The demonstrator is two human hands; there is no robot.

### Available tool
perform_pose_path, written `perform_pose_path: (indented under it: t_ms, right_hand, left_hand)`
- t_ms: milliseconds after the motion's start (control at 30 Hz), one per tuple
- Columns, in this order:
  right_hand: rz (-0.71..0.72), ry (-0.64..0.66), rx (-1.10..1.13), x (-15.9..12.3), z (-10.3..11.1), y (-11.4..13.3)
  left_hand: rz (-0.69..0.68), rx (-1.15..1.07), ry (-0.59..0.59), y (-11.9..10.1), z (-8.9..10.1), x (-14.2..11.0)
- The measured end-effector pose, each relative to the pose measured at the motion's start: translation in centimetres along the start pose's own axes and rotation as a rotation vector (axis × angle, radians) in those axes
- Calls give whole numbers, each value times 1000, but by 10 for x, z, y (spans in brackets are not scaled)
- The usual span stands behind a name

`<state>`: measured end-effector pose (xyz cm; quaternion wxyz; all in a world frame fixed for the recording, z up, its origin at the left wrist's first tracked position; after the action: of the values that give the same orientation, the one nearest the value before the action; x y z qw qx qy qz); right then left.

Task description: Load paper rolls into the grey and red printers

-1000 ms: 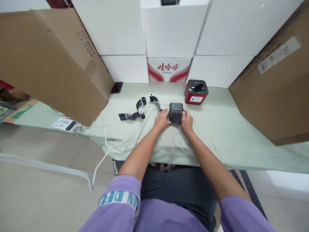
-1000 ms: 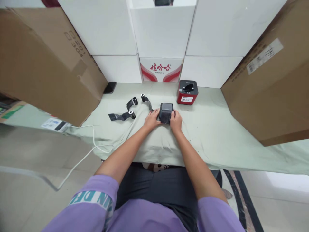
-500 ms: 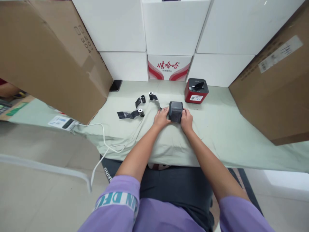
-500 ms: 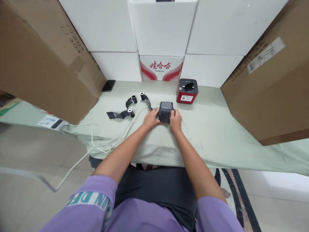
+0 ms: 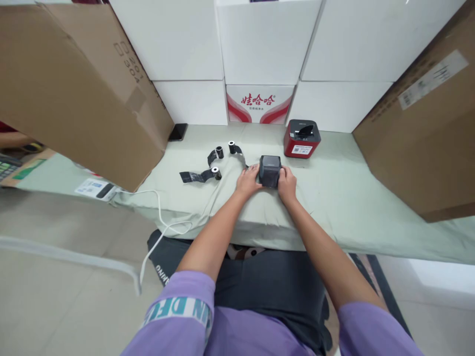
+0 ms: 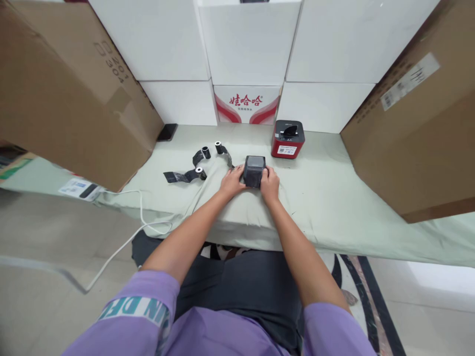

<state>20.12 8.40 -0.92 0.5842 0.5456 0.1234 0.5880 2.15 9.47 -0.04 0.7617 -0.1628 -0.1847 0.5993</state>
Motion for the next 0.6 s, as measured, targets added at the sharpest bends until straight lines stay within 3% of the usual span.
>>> perform_pose_path:
  t_ms: [600]
  right_hand:
    - [-6, 13, -38, 0, 0, 3]
  left_hand:
    - [6, 20, 0, -2, 2, -1]
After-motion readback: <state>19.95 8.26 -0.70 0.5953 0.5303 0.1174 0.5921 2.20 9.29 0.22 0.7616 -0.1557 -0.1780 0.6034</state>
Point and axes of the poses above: each hand's wrist, its own x-axis towards the middle knuckle, its own z-axis out of the back of the hand, y = z × x, the point moved 6 cm from there along x, towards the middle knuckle, and after that the axes turned 8 degrees about z, right-handed, at the moved point
